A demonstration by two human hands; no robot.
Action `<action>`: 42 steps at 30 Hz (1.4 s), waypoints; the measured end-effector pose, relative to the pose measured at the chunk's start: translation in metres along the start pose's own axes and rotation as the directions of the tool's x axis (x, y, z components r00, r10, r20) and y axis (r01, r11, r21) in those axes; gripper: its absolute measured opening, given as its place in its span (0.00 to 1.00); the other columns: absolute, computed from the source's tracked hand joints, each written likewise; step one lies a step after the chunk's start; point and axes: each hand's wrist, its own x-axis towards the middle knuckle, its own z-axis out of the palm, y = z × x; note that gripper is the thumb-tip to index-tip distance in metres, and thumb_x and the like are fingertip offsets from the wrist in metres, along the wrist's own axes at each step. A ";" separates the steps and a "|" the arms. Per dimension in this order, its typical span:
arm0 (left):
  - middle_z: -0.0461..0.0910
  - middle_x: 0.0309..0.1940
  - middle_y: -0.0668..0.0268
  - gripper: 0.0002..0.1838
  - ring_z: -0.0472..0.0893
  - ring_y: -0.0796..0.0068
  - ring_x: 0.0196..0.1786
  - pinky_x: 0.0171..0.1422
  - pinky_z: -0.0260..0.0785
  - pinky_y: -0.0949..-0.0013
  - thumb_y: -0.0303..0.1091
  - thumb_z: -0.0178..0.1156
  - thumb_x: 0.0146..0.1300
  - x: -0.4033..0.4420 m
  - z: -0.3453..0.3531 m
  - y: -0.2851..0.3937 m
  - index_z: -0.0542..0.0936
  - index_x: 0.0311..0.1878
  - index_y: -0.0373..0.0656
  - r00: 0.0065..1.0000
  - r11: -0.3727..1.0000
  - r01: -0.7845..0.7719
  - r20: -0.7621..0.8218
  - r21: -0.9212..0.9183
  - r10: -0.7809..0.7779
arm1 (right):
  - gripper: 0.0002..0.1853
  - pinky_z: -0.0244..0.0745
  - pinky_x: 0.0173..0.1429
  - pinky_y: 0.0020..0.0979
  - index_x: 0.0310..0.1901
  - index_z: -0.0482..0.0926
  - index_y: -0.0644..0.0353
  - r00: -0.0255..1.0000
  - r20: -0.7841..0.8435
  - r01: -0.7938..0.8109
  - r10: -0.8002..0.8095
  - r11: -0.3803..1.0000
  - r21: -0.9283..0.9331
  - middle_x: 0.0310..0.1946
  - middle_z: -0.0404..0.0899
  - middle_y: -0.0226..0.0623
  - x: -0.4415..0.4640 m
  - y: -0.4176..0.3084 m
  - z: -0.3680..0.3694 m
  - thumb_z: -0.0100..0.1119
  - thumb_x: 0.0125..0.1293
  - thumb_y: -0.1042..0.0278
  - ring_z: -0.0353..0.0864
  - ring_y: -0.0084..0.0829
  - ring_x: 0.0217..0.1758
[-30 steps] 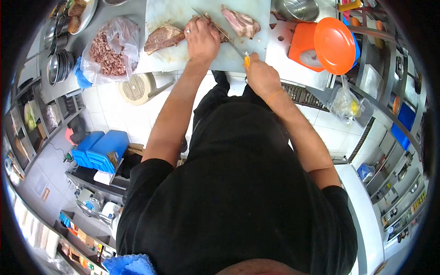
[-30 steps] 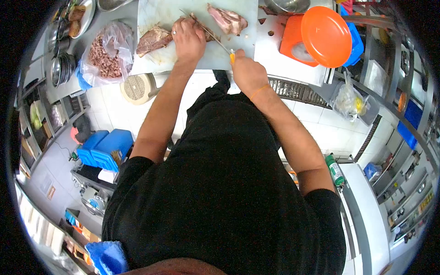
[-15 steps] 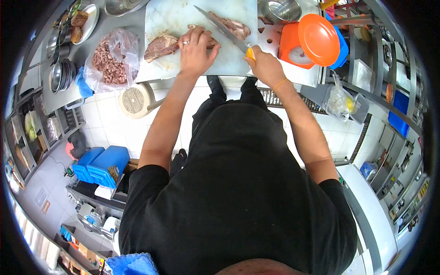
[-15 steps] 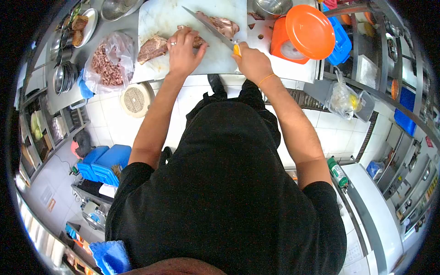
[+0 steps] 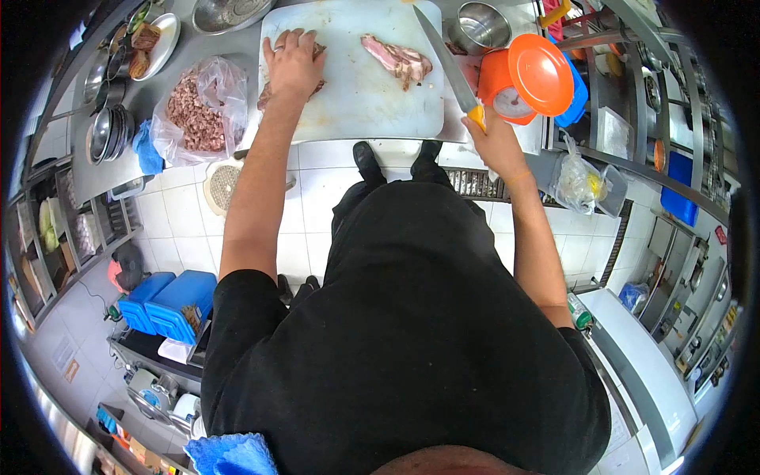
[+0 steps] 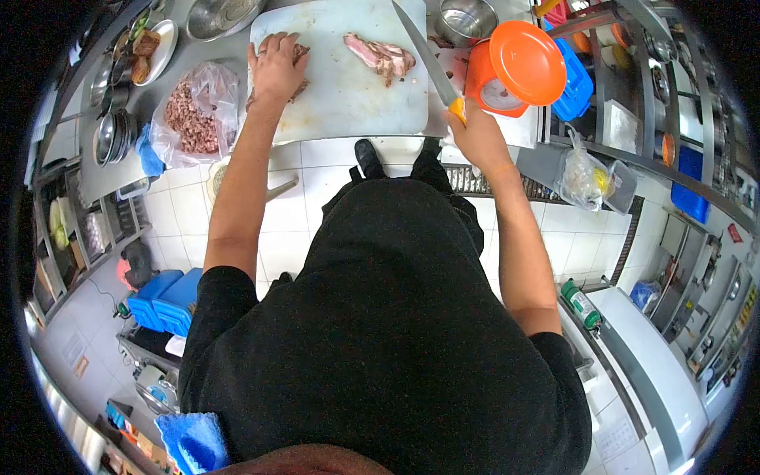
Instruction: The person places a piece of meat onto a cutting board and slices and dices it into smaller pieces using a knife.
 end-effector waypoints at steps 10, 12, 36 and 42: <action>0.78 0.73 0.66 0.30 0.74 0.64 0.77 0.89 0.48 0.46 0.23 0.56 0.69 0.014 0.011 0.088 0.76 0.74 0.56 0.882 0.887 -0.351 0.214 -0.300 0.421 | 0.23 0.78 0.48 0.58 0.50 0.73 0.69 0.989 -0.019 -0.146 0.147 0.986 0.076 0.36 0.84 0.69 -0.076 0.015 0.014 0.63 0.77 0.51 0.84 0.70 0.46; 0.82 0.68 0.67 0.27 0.77 0.64 0.74 0.88 0.50 0.46 0.24 0.57 0.70 0.015 0.008 0.089 0.79 0.71 0.55 0.868 0.885 -0.410 0.202 -0.221 0.453 | 0.23 0.78 0.48 0.58 0.51 0.73 0.69 0.985 -0.006 -0.173 0.175 0.980 0.102 0.36 0.84 0.69 -0.084 0.018 0.016 0.63 0.77 0.51 0.85 0.70 0.46; 0.66 0.72 0.37 0.61 0.77 0.40 0.69 0.70 0.77 0.51 0.50 0.86 0.49 -0.107 -0.035 0.149 0.62 0.80 0.33 0.847 0.783 0.531 0.236 -0.325 -0.476 | 0.25 0.80 0.50 0.57 0.54 0.74 0.71 0.910 0.310 0.278 -0.276 0.960 0.039 0.35 0.86 0.64 -0.033 0.078 0.022 0.61 0.78 0.51 0.87 0.65 0.43; 0.70 0.69 0.39 0.65 0.78 0.41 0.68 0.72 0.76 0.50 0.41 0.85 0.50 -0.093 -0.035 0.155 0.52 0.84 0.36 0.813 0.780 0.569 0.316 -0.259 -0.488 | 0.24 0.81 0.49 0.56 0.53 0.74 0.70 0.910 0.309 0.300 -0.275 0.953 -0.034 0.35 0.86 0.64 -0.019 0.063 0.012 0.61 0.77 0.52 0.87 0.64 0.43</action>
